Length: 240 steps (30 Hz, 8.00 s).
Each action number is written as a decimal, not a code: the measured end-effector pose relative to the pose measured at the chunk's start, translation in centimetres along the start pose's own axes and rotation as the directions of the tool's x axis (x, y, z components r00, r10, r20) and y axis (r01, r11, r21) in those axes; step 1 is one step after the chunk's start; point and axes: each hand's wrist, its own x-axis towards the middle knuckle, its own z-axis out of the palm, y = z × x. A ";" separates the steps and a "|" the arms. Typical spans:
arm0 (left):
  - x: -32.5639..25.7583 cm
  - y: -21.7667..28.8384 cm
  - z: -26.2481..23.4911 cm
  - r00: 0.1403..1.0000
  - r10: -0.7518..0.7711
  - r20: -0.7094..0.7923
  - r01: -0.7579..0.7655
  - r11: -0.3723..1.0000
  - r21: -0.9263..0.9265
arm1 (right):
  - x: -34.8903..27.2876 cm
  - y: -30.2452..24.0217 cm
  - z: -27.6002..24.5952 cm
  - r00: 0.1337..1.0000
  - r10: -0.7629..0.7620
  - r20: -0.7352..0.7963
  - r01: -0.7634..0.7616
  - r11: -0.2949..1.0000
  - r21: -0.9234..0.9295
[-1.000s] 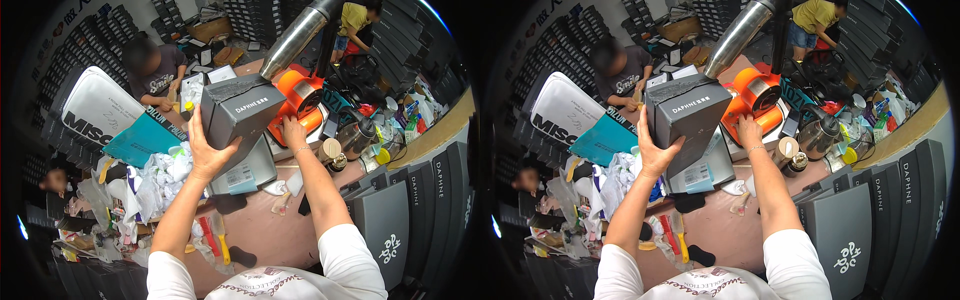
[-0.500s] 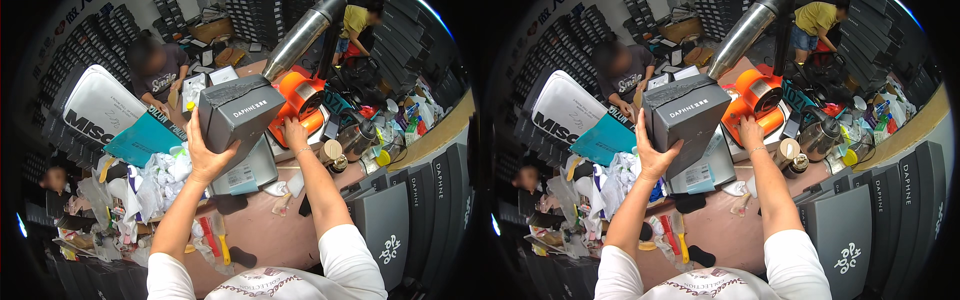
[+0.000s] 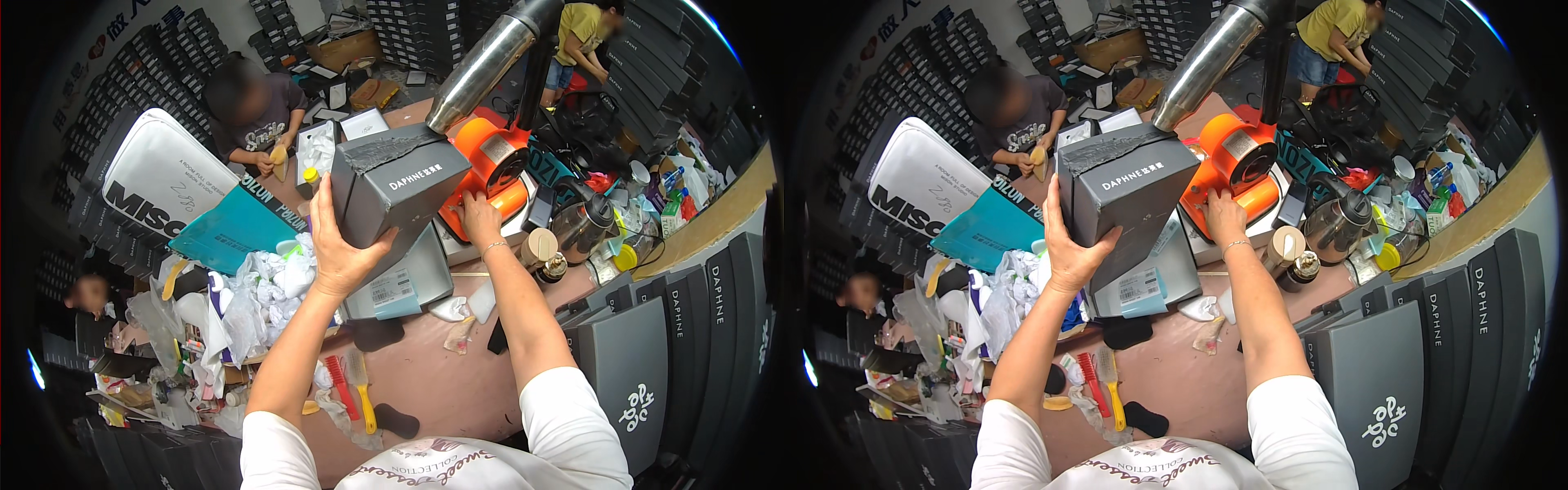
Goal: Organizing shoe boxes and applying a cleaning or adhesive solution to a box on a workbench.
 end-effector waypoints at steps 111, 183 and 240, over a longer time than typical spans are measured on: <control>-56.2 4.4 -37.4 0.923 -0.382 0.050 0.385 0.905 -0.182 | -45.1 -39.8 -20.3 0.715 -0.622 0.318 0.032 0.484 0.874; -50.2 5.7 -43.3 0.969 -0.158 0.190 0.194 0.963 -0.187 | -46.4 -43.7 -24.6 0.866 -0.377 0.328 0.085 0.757 0.648; -40.6 4.4 -38.8 0.925 0.017 0.379 0.057 0.981 -0.183 | -49.7 -42.5 -20.9 0.941 -0.201 0.272 -0.078 0.655 0.752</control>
